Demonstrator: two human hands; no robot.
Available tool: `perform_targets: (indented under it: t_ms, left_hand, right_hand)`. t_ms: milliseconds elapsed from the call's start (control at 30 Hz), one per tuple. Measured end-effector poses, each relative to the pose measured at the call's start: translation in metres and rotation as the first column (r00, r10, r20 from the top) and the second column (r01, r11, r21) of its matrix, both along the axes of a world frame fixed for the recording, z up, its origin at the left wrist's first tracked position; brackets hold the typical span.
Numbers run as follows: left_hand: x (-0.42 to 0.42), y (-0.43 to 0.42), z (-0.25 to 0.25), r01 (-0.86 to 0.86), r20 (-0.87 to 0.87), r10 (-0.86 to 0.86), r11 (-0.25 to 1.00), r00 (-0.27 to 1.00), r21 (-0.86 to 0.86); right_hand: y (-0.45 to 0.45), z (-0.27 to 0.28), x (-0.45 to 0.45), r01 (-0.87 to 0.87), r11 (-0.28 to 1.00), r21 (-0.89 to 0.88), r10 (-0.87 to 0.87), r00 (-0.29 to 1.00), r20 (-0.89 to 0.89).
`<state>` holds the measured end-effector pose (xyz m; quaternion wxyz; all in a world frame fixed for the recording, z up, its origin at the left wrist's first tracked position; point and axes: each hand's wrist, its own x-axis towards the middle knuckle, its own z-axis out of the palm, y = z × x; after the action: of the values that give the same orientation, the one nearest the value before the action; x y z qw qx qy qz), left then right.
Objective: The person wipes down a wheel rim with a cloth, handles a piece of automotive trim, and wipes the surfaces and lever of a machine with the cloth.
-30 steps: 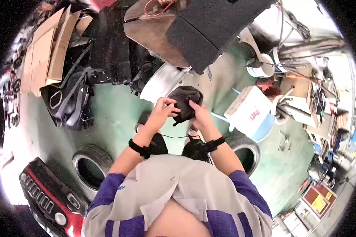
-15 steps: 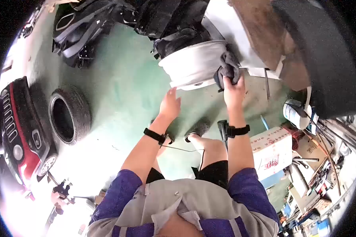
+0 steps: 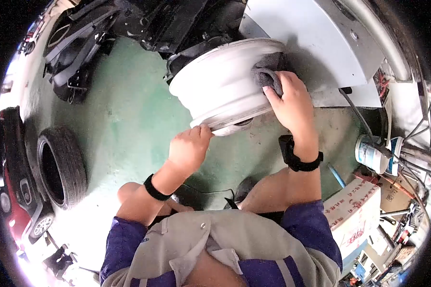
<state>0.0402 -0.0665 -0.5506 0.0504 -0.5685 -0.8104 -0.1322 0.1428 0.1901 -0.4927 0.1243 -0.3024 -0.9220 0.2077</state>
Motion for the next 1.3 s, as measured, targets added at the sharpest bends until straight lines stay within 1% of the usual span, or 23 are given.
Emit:
perform_targets:
  t_ms: [33,100,167,200,233,267,333,467,533,600,667,733,767,800,833,867,933,967,1067,1133,1233,1267,1300]
  left_hand:
    - [-0.001,-0.001,-0.001,0.015,-0.038,-0.014,1.000,0.999,0.026]
    - [0.001,-0.001,-0.010,0.033,-0.119,-0.022,0.995,0.993,0.092]
    - [0.002,0.002,-0.010,-0.013,-0.152,0.021,0.999,0.988,0.051]
    - [0.007,0.001,-0.007,-0.040,-0.147,0.043,0.999,0.988,0.021]
    - [0.006,0.002,-0.004,-0.046,-0.098,0.048,0.999,0.994,0.024]
    - [0.004,0.001,0.001,-0.024,-0.042,0.023,1.000,0.999,-0.017]
    - [-0.003,-0.012,-0.006,0.092,0.097,-0.096,0.995,0.991,0.046]
    - [-0.006,-0.009,-0.007,0.059,0.007,-0.060,0.995,0.998,0.082]
    - [-0.004,-0.004,-0.004,0.019,0.047,-0.025,0.993,0.999,0.114]
    - [-0.003,-0.007,-0.005,0.010,0.075,-0.019,0.993,0.997,0.120]
    - [-0.004,-0.006,-0.006,0.018,0.079,-0.029,0.991,0.996,0.133]
    - [-0.003,-0.007,-0.008,0.039,0.062,-0.049,0.987,0.997,0.154]
    - [-0.003,-0.007,-0.012,0.045,0.044,-0.053,0.984,0.998,0.173]
    - [-0.004,-0.006,-0.016,0.041,0.022,-0.046,0.980,0.999,0.192]
    - [-0.006,-0.005,-0.018,0.028,-0.020,-0.025,0.983,1.000,0.182]
    - [-0.004,-0.006,-0.020,0.017,-0.054,-0.009,0.986,0.999,0.164]
    - [0.001,-0.006,-0.021,0.002,-0.077,0.008,0.991,0.997,0.135]
    - [0.001,-0.004,-0.019,-0.005,-0.077,0.015,0.992,0.997,0.129]
    - [0.002,-0.010,-0.025,0.028,-0.011,-0.026,0.986,1.000,0.163]
    - [-0.004,-0.012,-0.025,0.040,0.034,-0.048,0.978,0.998,0.203]
    - [-0.010,-0.018,-0.027,0.019,0.104,-0.041,0.979,0.994,0.203]
    - [-0.010,-0.021,-0.031,0.007,0.137,-0.032,0.983,0.990,0.182]
    - [-0.010,-0.022,-0.034,-0.008,0.172,-0.020,0.986,0.985,0.164]
  right_hand:
    - [-0.006,0.002,-0.001,0.000,0.999,0.036,0.002,0.999,-0.048]
    - [-0.019,-0.002,0.000,-0.044,0.978,0.206,0.059,0.996,-0.071]
    - [-0.038,-0.001,-0.008,-0.128,0.926,0.356,0.169,0.982,-0.087]
    - [-0.057,0.006,-0.014,-0.193,0.923,0.332,0.231,0.970,-0.077]
    - [-0.077,0.010,-0.020,-0.279,0.889,0.364,0.314,0.948,-0.042]
    - [-0.097,0.011,-0.024,-0.391,0.877,0.279,0.413,0.911,-0.019]
    - [-0.121,-0.004,-0.032,-0.481,0.846,0.229,0.507,0.859,-0.069]
    - [-0.095,0.003,-0.021,-0.493,0.839,0.230,0.522,0.850,-0.080]
    - [-0.062,0.007,-0.005,-0.389,0.898,0.207,0.413,0.906,-0.091]
    - [-0.029,-0.008,0.010,-0.129,0.980,0.149,0.162,0.959,-0.234]
    - [0.018,-0.023,0.021,0.047,0.976,-0.211,-0.083,0.983,-0.167]
    - [0.043,-0.027,0.020,0.054,0.962,-0.269,-0.114,0.971,-0.210]
    - [0.041,-0.025,0.021,0.159,0.966,-0.205,-0.185,0.977,-0.110]
    - [0.028,-0.019,0.014,0.084,0.977,-0.198,-0.106,0.989,-0.101]
    - [0.010,-0.013,0.005,0.020,0.997,0.080,-0.015,0.998,-0.062]
    - [-0.012,-0.009,-0.004,-0.051,0.938,0.344,0.055,0.998,-0.001]
    - [-0.060,0.008,-0.027,-0.193,0.853,0.484,0.159,0.981,0.111]
    - [-0.084,0.011,-0.036,-0.244,0.823,0.513,0.195,0.969,0.149]
    - [-0.131,0.004,-0.056,-0.422,0.808,0.412,0.360,0.906,0.222]
    - [-0.132,-0.003,-0.061,-0.493,0.804,0.332,0.469,0.869,0.156]
    - [-0.115,0.008,-0.052,-0.483,0.839,0.250,0.476,0.875,0.092]
    - [-0.102,0.014,-0.046,-0.448,0.866,0.224,0.440,0.894,0.088]
    - [-0.091,0.019,-0.036,-0.358,0.922,0.148,0.361,0.932,0.006]
